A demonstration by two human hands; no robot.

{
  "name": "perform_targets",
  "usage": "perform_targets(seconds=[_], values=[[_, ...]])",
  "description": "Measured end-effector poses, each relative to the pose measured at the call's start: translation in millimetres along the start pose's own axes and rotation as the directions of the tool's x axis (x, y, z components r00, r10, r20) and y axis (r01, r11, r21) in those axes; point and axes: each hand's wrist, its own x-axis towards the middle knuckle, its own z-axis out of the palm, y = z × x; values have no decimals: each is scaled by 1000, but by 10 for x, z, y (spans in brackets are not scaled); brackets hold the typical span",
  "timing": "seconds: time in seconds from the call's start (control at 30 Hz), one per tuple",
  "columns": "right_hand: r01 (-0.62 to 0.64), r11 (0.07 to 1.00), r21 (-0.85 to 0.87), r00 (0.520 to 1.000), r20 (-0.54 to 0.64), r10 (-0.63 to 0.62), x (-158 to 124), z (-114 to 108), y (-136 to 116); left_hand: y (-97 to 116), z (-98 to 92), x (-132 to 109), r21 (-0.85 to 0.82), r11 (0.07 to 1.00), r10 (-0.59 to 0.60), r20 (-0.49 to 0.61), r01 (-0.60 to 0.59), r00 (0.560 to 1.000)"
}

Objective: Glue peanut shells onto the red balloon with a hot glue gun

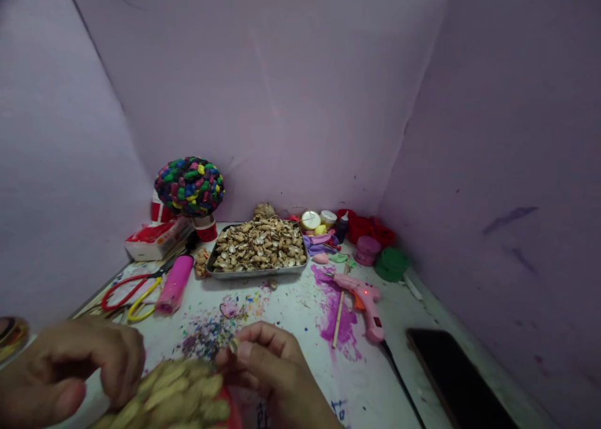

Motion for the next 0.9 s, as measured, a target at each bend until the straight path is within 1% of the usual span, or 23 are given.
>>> perform_targets(seconds=[0.03, 0.07, 0.1, 0.17, 0.23, 0.27, 0.33, 0.4, 0.47, 0.57, 0.67, 0.77, 0.83, 0.9], values=[[-52, 998, 36, 998, 23, 52, 24, 2, 41, -9, 24, 68, -169, 985, -31, 59, 41, 998], [-97, 994, 59, 995, 44, 94, 42, 8, 73, -18, 59, 148, -322, 941, -63, 127, 101, 990], [-131, 989, 71, 990, 68, 127, 55, 16, 95, -25, 105, 237, -417, 897, -80, 170, 146, 982], [-194, 977, 91, 975, 127, 182, 71, 32, 116, -32, 231, 426, -484, 858, -100, 170, 172, 980], [-247, 962, 117, 959, 175, 225, 84, 39, 121, -35, 382, 588, -492, 851, -151, 104, 183, 983], [-261, 957, 127, 955, 177, 237, 92, 37, 122, -39, 453, 644, -492, 850, -165, 92, 189, 982], [-262, 955, 137, 959, 147, 242, 112, 21, 129, -54, 562, 697, -463, 861, -185, 105, 212, 977], [-252, 956, 149, 966, 93, 241, 137, -8, 145, -78, 613, 685, -452, 865, -180, 127, 219, 975], [-260, 950, 170, 965, 56, 254, 160, -37, 170, -103, 617, 650, -447, 871, -173, 105, 202, 979], [-284, 941, 182, 958, 28, 284, 186, -61, 217, -123, 598, 621, -395, 901, -178, 38, 178, 983], [-286, 945, 158, 958, 6, 288, 209, -60, 265, -127, 595, 630, -378, 913, -152, 36, 155, 988], [-235, 965, 118, 970, -37, 241, 232, -52, 306, -136, 600, 639, -401, 908, -118, 28, 120, 993], [-194, 976, 97, 976, -77, 202, 239, -45, 322, -148, 600, 637, -385, 918, -104, 6, 98, 995], [-155, 987, 34, 981, -110, 158, 229, -32, 324, -159, 601, 634, -358, 930, -100, -14, 88, 995]])
